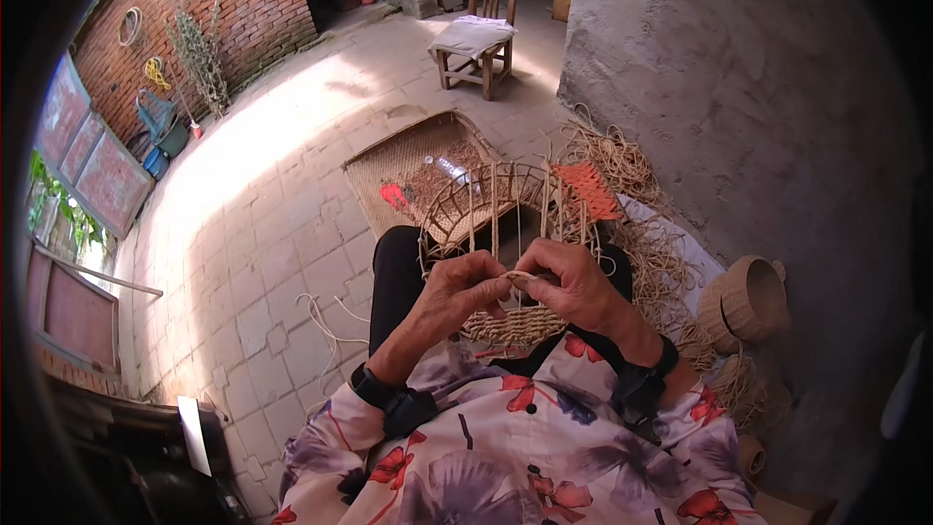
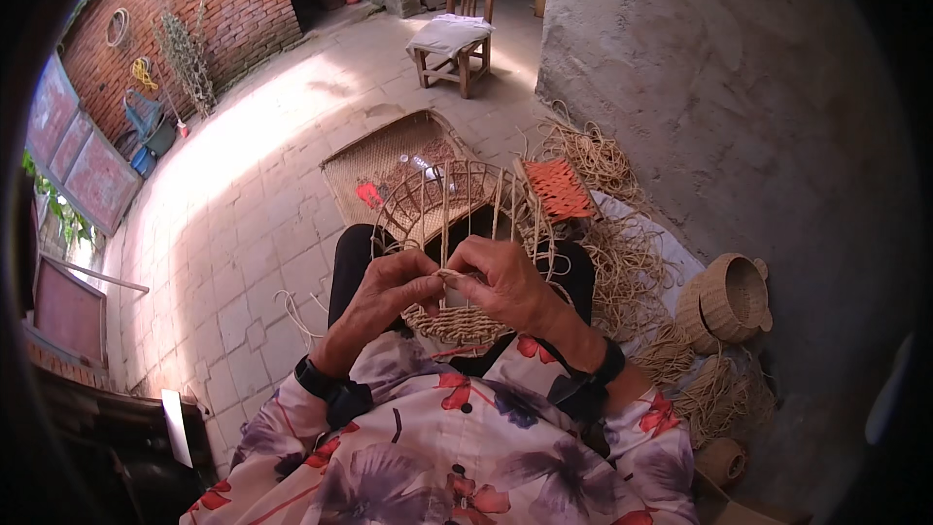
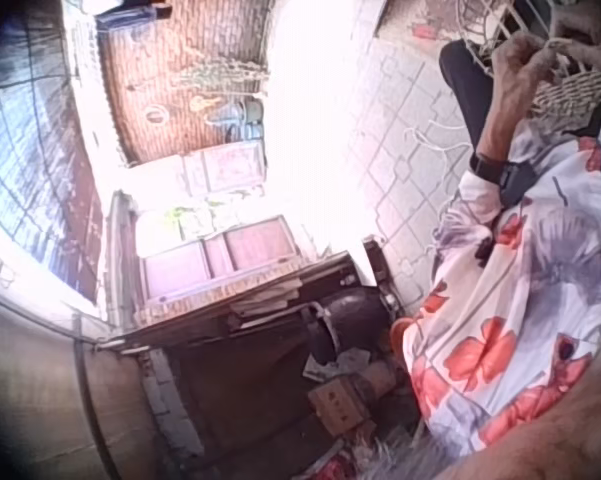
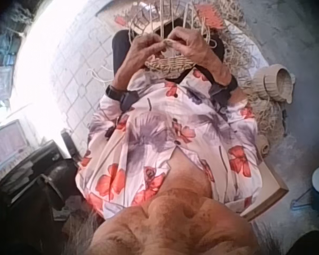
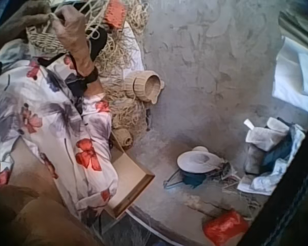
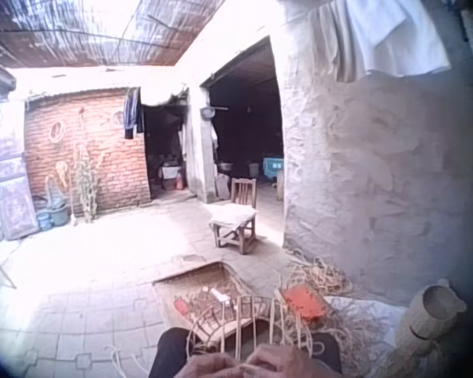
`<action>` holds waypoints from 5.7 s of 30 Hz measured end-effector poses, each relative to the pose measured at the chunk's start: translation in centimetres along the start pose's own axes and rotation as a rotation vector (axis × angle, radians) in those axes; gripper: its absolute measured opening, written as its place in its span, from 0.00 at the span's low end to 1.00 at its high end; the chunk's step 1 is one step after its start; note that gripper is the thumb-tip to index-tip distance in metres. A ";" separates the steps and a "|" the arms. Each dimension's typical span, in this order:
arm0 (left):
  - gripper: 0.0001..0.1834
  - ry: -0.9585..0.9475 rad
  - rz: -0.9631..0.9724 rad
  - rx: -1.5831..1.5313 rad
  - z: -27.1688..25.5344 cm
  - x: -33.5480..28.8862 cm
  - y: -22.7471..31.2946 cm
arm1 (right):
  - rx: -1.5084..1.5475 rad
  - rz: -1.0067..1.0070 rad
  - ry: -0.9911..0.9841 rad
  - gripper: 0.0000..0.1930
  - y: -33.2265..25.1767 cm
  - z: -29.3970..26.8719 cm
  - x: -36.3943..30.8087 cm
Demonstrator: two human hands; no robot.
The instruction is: Weaving a basket using thin straw or wooden strips.
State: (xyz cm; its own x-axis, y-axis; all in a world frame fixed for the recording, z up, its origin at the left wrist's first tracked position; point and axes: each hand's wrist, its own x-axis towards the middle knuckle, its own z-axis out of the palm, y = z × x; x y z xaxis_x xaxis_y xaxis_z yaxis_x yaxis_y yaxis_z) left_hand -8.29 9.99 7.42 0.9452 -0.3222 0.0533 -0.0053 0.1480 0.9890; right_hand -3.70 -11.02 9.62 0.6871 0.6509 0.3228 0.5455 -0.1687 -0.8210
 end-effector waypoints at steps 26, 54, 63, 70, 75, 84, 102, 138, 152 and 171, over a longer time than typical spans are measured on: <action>0.03 0.253 0.414 0.788 1.9 0.7 1.0 | -0.453 -0.084 0.179 0.09 -2.9 -1.3 -0.4; 0.11 0.024 -0.037 0.124 0.7 0.3 1.4 | -0.144 -0.065 0.135 0.05 -1.5 -0.4 -0.5; 0.08 0.072 0.029 0.244 1.8 0.7 2.0 | -0.007 0.129 0.196 0.06 -1.8 -0.2 -0.3; 0.06 0.212 0.500 0.795 2.4 0.9 1.2 | 0.547 0.445 0.140 0.11 0.1 0.3 -0.1; 0.06 0.254 0.592 0.943 1.7 0.6 1.1 | 0.131 0.299 0.133 0.11 -0.5 -0.2 -0.3; 0.07 -0.005 0.242 0.523 1.1 0.8 1.8 | 0.148 0.208 0.106 0.13 -0.7 -1.5 -0.1; 0.11 0.123 0.084 0.277 1.6 0.6 1.4 | 0.120 0.131 0.183 0.03 -1.3 -0.2 -0.5; 0.09 -0.054 0.005 -0.034 -0.2 2.8 2.6 | 0.155 0.086 0.273 0.06 -0.2 0.1 0.5; 0.08 0.107 -0.062 0.076 -6.7 6.4 3.5 | -0.500 -0.127 0.348 0.14 0.1 -0.7 6.8; 0.14 0.134 -0.184 0.282 -13.0 12.7 2.3 | 0.195 0.214 0.143 0.13 9.1 1.5 20.2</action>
State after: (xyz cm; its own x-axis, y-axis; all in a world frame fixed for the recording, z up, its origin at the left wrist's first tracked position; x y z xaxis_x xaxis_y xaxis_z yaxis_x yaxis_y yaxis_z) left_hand 7.97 18.38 8.62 0.9731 -0.1909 -0.1292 0.0967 -0.1707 0.9806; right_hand 14.42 1.69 7.96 0.8442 0.5032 0.1849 0.2891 -0.1368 -0.9475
